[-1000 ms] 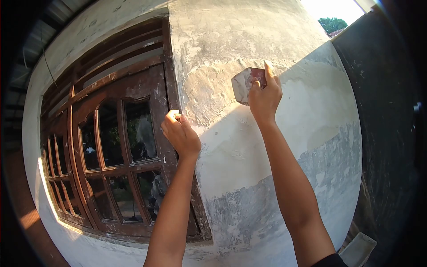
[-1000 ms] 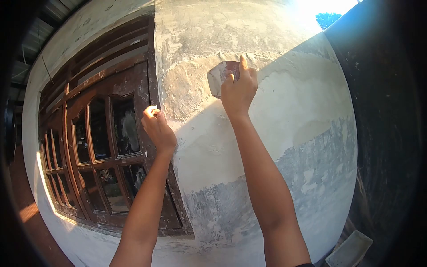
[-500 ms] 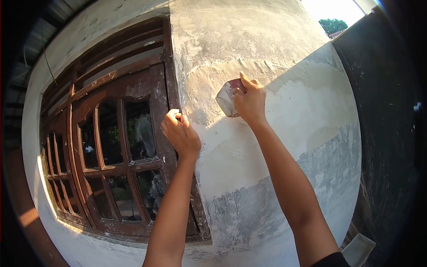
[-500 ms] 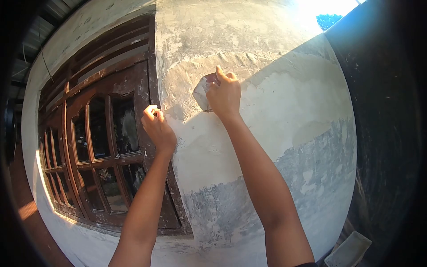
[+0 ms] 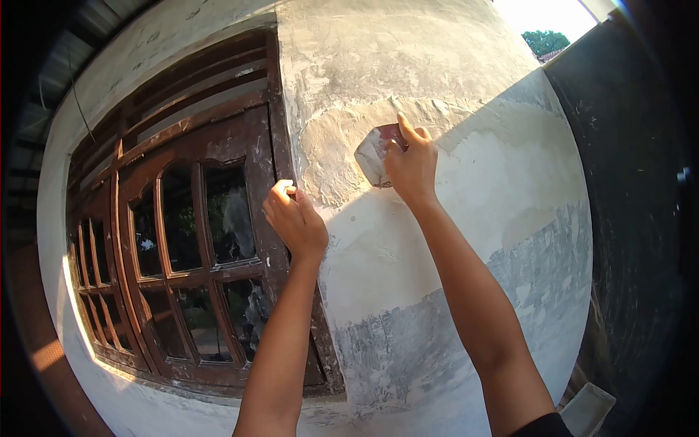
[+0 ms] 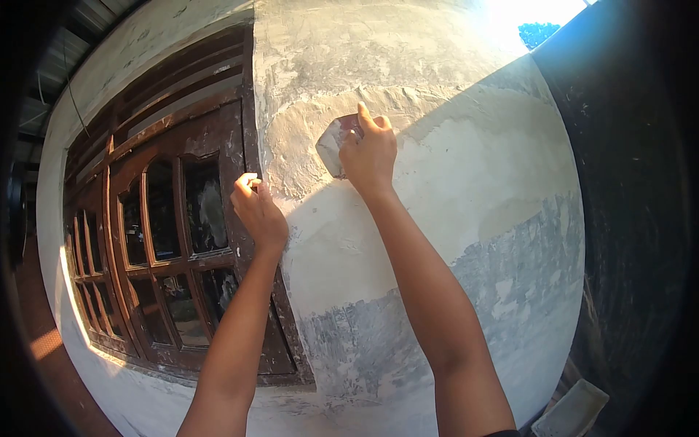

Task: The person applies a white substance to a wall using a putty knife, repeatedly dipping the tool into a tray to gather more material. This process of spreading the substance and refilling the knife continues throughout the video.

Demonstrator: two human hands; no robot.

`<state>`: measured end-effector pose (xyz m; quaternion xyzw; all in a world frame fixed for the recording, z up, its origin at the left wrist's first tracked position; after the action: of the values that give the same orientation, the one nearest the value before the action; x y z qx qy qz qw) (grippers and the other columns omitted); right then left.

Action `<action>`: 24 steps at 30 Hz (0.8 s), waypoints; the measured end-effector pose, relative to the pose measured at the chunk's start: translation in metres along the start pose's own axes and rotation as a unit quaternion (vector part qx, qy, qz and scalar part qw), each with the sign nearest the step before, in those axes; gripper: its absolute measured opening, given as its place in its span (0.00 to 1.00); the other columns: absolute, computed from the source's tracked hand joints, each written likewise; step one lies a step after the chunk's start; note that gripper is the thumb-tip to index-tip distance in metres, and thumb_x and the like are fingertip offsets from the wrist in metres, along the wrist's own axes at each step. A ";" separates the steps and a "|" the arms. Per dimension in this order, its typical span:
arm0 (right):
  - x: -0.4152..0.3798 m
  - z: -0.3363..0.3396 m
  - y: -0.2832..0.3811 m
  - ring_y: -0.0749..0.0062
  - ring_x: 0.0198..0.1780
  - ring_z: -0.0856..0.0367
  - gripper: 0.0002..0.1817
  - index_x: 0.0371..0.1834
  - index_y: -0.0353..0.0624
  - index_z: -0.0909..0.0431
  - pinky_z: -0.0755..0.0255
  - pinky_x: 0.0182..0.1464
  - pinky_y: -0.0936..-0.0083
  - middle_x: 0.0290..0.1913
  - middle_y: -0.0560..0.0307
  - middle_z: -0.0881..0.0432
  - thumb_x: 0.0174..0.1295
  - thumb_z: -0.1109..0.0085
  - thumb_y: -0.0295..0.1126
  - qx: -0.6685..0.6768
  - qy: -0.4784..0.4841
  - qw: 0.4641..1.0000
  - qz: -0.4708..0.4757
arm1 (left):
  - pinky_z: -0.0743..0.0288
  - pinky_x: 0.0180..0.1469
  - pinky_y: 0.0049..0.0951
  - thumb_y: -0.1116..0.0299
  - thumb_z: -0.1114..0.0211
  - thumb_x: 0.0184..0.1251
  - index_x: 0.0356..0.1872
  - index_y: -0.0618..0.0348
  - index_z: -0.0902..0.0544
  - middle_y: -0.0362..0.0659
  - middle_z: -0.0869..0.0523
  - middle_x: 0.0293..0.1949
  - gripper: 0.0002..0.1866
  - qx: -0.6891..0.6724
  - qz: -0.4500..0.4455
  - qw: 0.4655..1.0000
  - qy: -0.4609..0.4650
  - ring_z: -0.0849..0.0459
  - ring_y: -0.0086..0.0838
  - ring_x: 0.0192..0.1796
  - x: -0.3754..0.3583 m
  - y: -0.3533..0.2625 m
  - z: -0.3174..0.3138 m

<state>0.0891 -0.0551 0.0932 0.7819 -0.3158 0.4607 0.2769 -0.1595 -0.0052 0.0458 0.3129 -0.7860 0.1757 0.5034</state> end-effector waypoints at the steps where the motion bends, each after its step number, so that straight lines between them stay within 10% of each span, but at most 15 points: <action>1: -0.006 -0.013 0.011 0.59 0.42 0.21 0.27 0.61 0.39 0.24 0.29 0.46 0.65 0.41 0.50 0.23 0.53 0.41 0.25 0.003 0.054 0.998 0.042 | 0.39 0.55 0.45 0.63 0.54 0.71 0.49 0.62 0.29 0.52 0.24 0.44 0.14 0.000 -0.001 1.000 0.001 0.29 0.47 0.51 0.000 -0.001 -0.001; 7: 0.007 0.020 -0.016 0.56 0.40 0.20 0.28 0.61 0.41 0.24 0.29 0.45 0.64 0.37 0.47 0.23 0.52 0.40 0.27 -0.054 -0.082 0.995 -0.030 | 0.40 0.55 0.47 0.65 0.51 0.67 0.47 0.63 0.29 0.51 0.25 0.43 0.13 -0.022 0.001 1.000 -0.008 0.30 0.47 0.51 0.001 -0.002 0.002; 11: -0.026 -0.029 0.027 0.59 0.44 0.22 0.28 0.60 0.39 0.24 0.34 0.49 0.60 0.39 0.50 0.23 0.52 0.40 0.26 -0.001 0.081 0.993 0.090 | 0.40 0.55 0.45 0.63 0.52 0.69 0.48 0.62 0.29 0.51 0.24 0.43 0.14 -0.012 0.000 1.000 -0.003 0.29 0.46 0.50 -0.001 -0.001 0.001; 17: -0.016 0.013 -0.023 0.62 0.43 0.24 0.27 0.62 0.39 0.26 0.41 0.50 0.63 0.42 0.55 0.24 0.55 0.40 0.28 0.012 -0.058 0.994 -0.090 | 0.40 0.55 0.44 0.62 0.54 0.71 0.50 0.62 0.30 0.51 0.25 0.43 0.16 -0.008 -0.009 1.000 -0.016 0.29 0.46 0.50 -0.002 0.001 0.001; 21: -0.048 -0.028 0.035 0.67 0.41 0.24 0.28 0.63 0.38 0.27 0.43 0.49 0.66 0.41 0.56 0.24 0.55 0.41 0.25 -0.027 0.116 0.990 0.075 | 0.40 0.56 0.45 0.61 0.55 0.71 0.49 0.62 0.31 0.51 0.26 0.44 0.15 -0.009 0.004 1.000 -0.014 0.29 0.47 0.51 -0.001 0.000 0.002; 24: -0.024 0.023 -0.007 0.65 0.43 0.23 0.26 0.60 0.38 0.25 0.41 0.49 0.64 0.38 0.52 0.24 0.54 0.41 0.24 -0.089 -0.052 0.993 -0.049 | 0.40 0.55 0.45 0.61 0.55 0.71 0.49 0.62 0.31 0.51 0.26 0.44 0.15 -0.011 -0.015 0.999 -0.029 0.29 0.46 0.51 -0.001 -0.001 0.003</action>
<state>0.0985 -0.0616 0.0612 0.7917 -0.3306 0.3753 0.3508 -0.1600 -0.0075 0.0432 0.3240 -0.7974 0.1503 0.4865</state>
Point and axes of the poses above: each hand's wrist, its own x-axis towards the middle knuckle, its own z-axis out of the back of the hand, y = z × x, the point moved 10 cm from there along x, towards the middle knuckle
